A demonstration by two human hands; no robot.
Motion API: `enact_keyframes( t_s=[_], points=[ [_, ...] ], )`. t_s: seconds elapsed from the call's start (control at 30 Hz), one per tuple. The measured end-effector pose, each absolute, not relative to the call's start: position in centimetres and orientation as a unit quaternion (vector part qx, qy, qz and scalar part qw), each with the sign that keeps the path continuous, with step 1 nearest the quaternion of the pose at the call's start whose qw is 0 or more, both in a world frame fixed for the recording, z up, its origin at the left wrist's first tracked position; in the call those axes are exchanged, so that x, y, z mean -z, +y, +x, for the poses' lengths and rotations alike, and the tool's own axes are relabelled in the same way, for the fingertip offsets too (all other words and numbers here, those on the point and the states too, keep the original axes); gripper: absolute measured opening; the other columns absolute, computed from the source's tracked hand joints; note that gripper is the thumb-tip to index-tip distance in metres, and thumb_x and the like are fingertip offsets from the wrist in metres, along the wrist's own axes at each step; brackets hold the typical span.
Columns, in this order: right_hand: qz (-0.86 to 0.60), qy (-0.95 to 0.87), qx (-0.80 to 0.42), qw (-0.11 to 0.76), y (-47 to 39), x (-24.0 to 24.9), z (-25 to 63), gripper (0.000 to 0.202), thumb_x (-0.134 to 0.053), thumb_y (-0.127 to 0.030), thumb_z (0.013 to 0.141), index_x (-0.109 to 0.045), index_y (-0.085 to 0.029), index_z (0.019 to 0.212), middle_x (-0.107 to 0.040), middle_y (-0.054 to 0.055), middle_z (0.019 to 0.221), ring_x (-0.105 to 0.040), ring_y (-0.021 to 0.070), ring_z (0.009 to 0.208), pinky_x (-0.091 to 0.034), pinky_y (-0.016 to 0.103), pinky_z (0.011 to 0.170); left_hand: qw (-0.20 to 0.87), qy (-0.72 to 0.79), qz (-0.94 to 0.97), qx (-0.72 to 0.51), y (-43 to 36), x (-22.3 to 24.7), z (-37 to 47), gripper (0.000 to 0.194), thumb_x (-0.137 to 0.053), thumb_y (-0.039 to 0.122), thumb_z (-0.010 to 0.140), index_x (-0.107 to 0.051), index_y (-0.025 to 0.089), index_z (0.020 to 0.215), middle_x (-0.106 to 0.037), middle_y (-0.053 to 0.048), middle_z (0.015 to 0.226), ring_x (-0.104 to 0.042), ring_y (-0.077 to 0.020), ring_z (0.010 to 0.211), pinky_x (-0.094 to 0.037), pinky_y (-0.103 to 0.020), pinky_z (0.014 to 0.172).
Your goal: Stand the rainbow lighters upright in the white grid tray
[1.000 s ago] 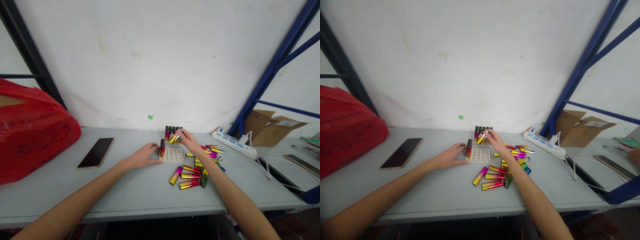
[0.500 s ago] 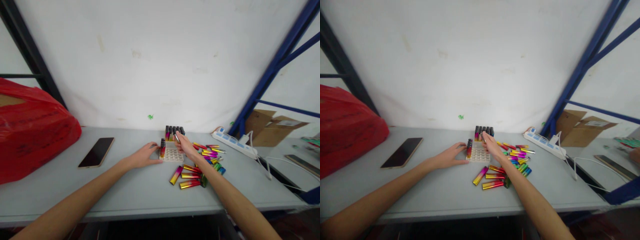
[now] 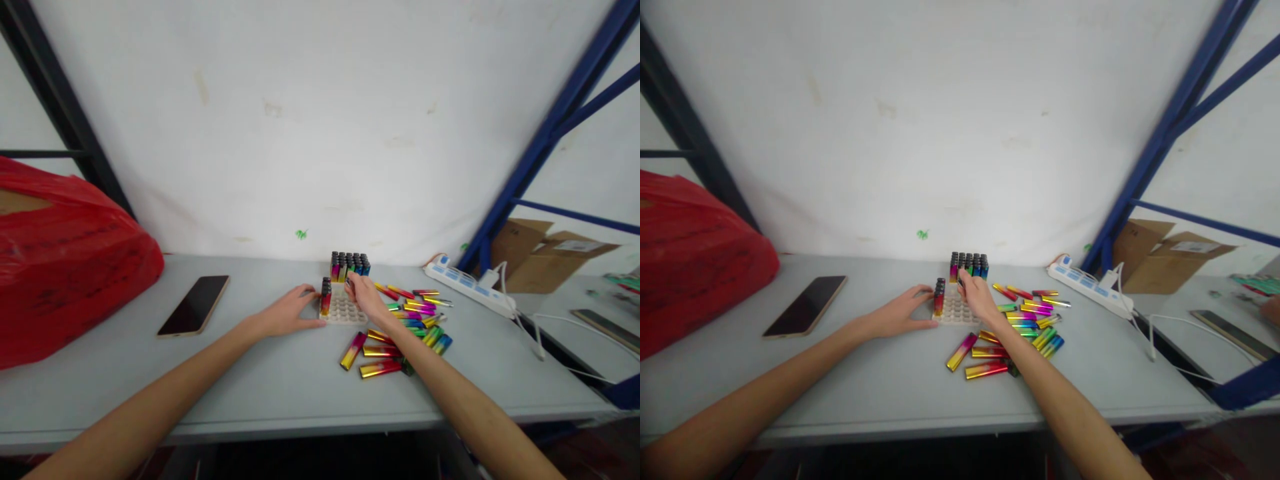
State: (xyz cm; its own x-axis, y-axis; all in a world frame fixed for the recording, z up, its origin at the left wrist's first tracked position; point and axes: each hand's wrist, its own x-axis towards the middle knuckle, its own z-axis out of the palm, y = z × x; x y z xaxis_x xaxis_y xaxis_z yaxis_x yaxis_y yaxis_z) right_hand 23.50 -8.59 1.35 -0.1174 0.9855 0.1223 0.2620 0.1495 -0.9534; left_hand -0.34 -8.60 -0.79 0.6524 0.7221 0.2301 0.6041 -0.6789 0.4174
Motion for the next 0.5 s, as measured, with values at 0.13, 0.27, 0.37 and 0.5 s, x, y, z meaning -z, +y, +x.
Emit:
enact_keyframes(
  t_s=[0.13, 0.27, 0.37, 0.5],
  points=[
    [-0.495, -0.645, -0.404, 0.420, -8.39, -1.32, 23.81, 0.066, -0.036, -0.079, 0.090, -0.037, -0.025, 0.053, -0.029, -0.005, 0.045, -0.028, 0.0107, 0.044, -0.024, 0.027, 0.046, 0.149, 0.366, 0.897, -0.198, -8.66, 0.78, -0.39, 0.069, -0.063, 0.071, 0.089, -0.058, 0.021, 0.136, -0.056, -0.014, 0.142, -0.056, -0.0316, 0.131, -0.042, -0.043, 0.117],
    [-0.499, -0.650, -0.370, 0.438, -8.19, -1.12, 23.99, 0.057, -0.036, -0.069, 0.092, -0.033, -0.026, 0.055, -0.031, -0.005, 0.046, -0.029, 0.0110, 0.044, -0.026, 0.028, 0.047, 0.153, 0.366, 0.897, -0.195, -8.53, 0.95, -0.44, 0.070, -0.064, 0.070, 0.089, -0.058, 0.020, 0.137, -0.055, -0.015, 0.144, -0.054, -0.0318, 0.133, -0.041, -0.044, 0.118],
    [-0.497, -0.654, -0.362, 0.441, -7.96, -0.95, 24.10, 0.052, -0.035, -0.062, 0.093, -0.032, -0.026, 0.056, -0.031, -0.005, 0.047, -0.029, 0.0114, 0.045, -0.026, 0.027, 0.047, 0.153, 0.369, 0.897, -0.191, -8.37, 1.14, -0.48, 0.071, -0.064, 0.070, 0.089, -0.057, 0.018, 0.138, -0.054, -0.016, 0.144, -0.053, -0.0317, 0.135, -0.039, -0.043, 0.119],
    [-0.495, -0.647, -0.388, 0.432, -7.70, -1.00, 24.39, 0.060, -0.032, -0.072, 0.095, -0.042, -0.024, 0.060, -0.032, -0.005, 0.048, -0.031, 0.0125, 0.046, -0.027, 0.027, 0.048, 0.147, 0.365, 0.898, -0.197, -8.30, 1.21, -0.51, 0.071, -0.063, 0.071, 0.089, -0.058, 0.020, 0.137, -0.055, -0.015, 0.143, -0.055, -0.0311, 0.132, -0.041, -0.043, 0.118]
  ],
)
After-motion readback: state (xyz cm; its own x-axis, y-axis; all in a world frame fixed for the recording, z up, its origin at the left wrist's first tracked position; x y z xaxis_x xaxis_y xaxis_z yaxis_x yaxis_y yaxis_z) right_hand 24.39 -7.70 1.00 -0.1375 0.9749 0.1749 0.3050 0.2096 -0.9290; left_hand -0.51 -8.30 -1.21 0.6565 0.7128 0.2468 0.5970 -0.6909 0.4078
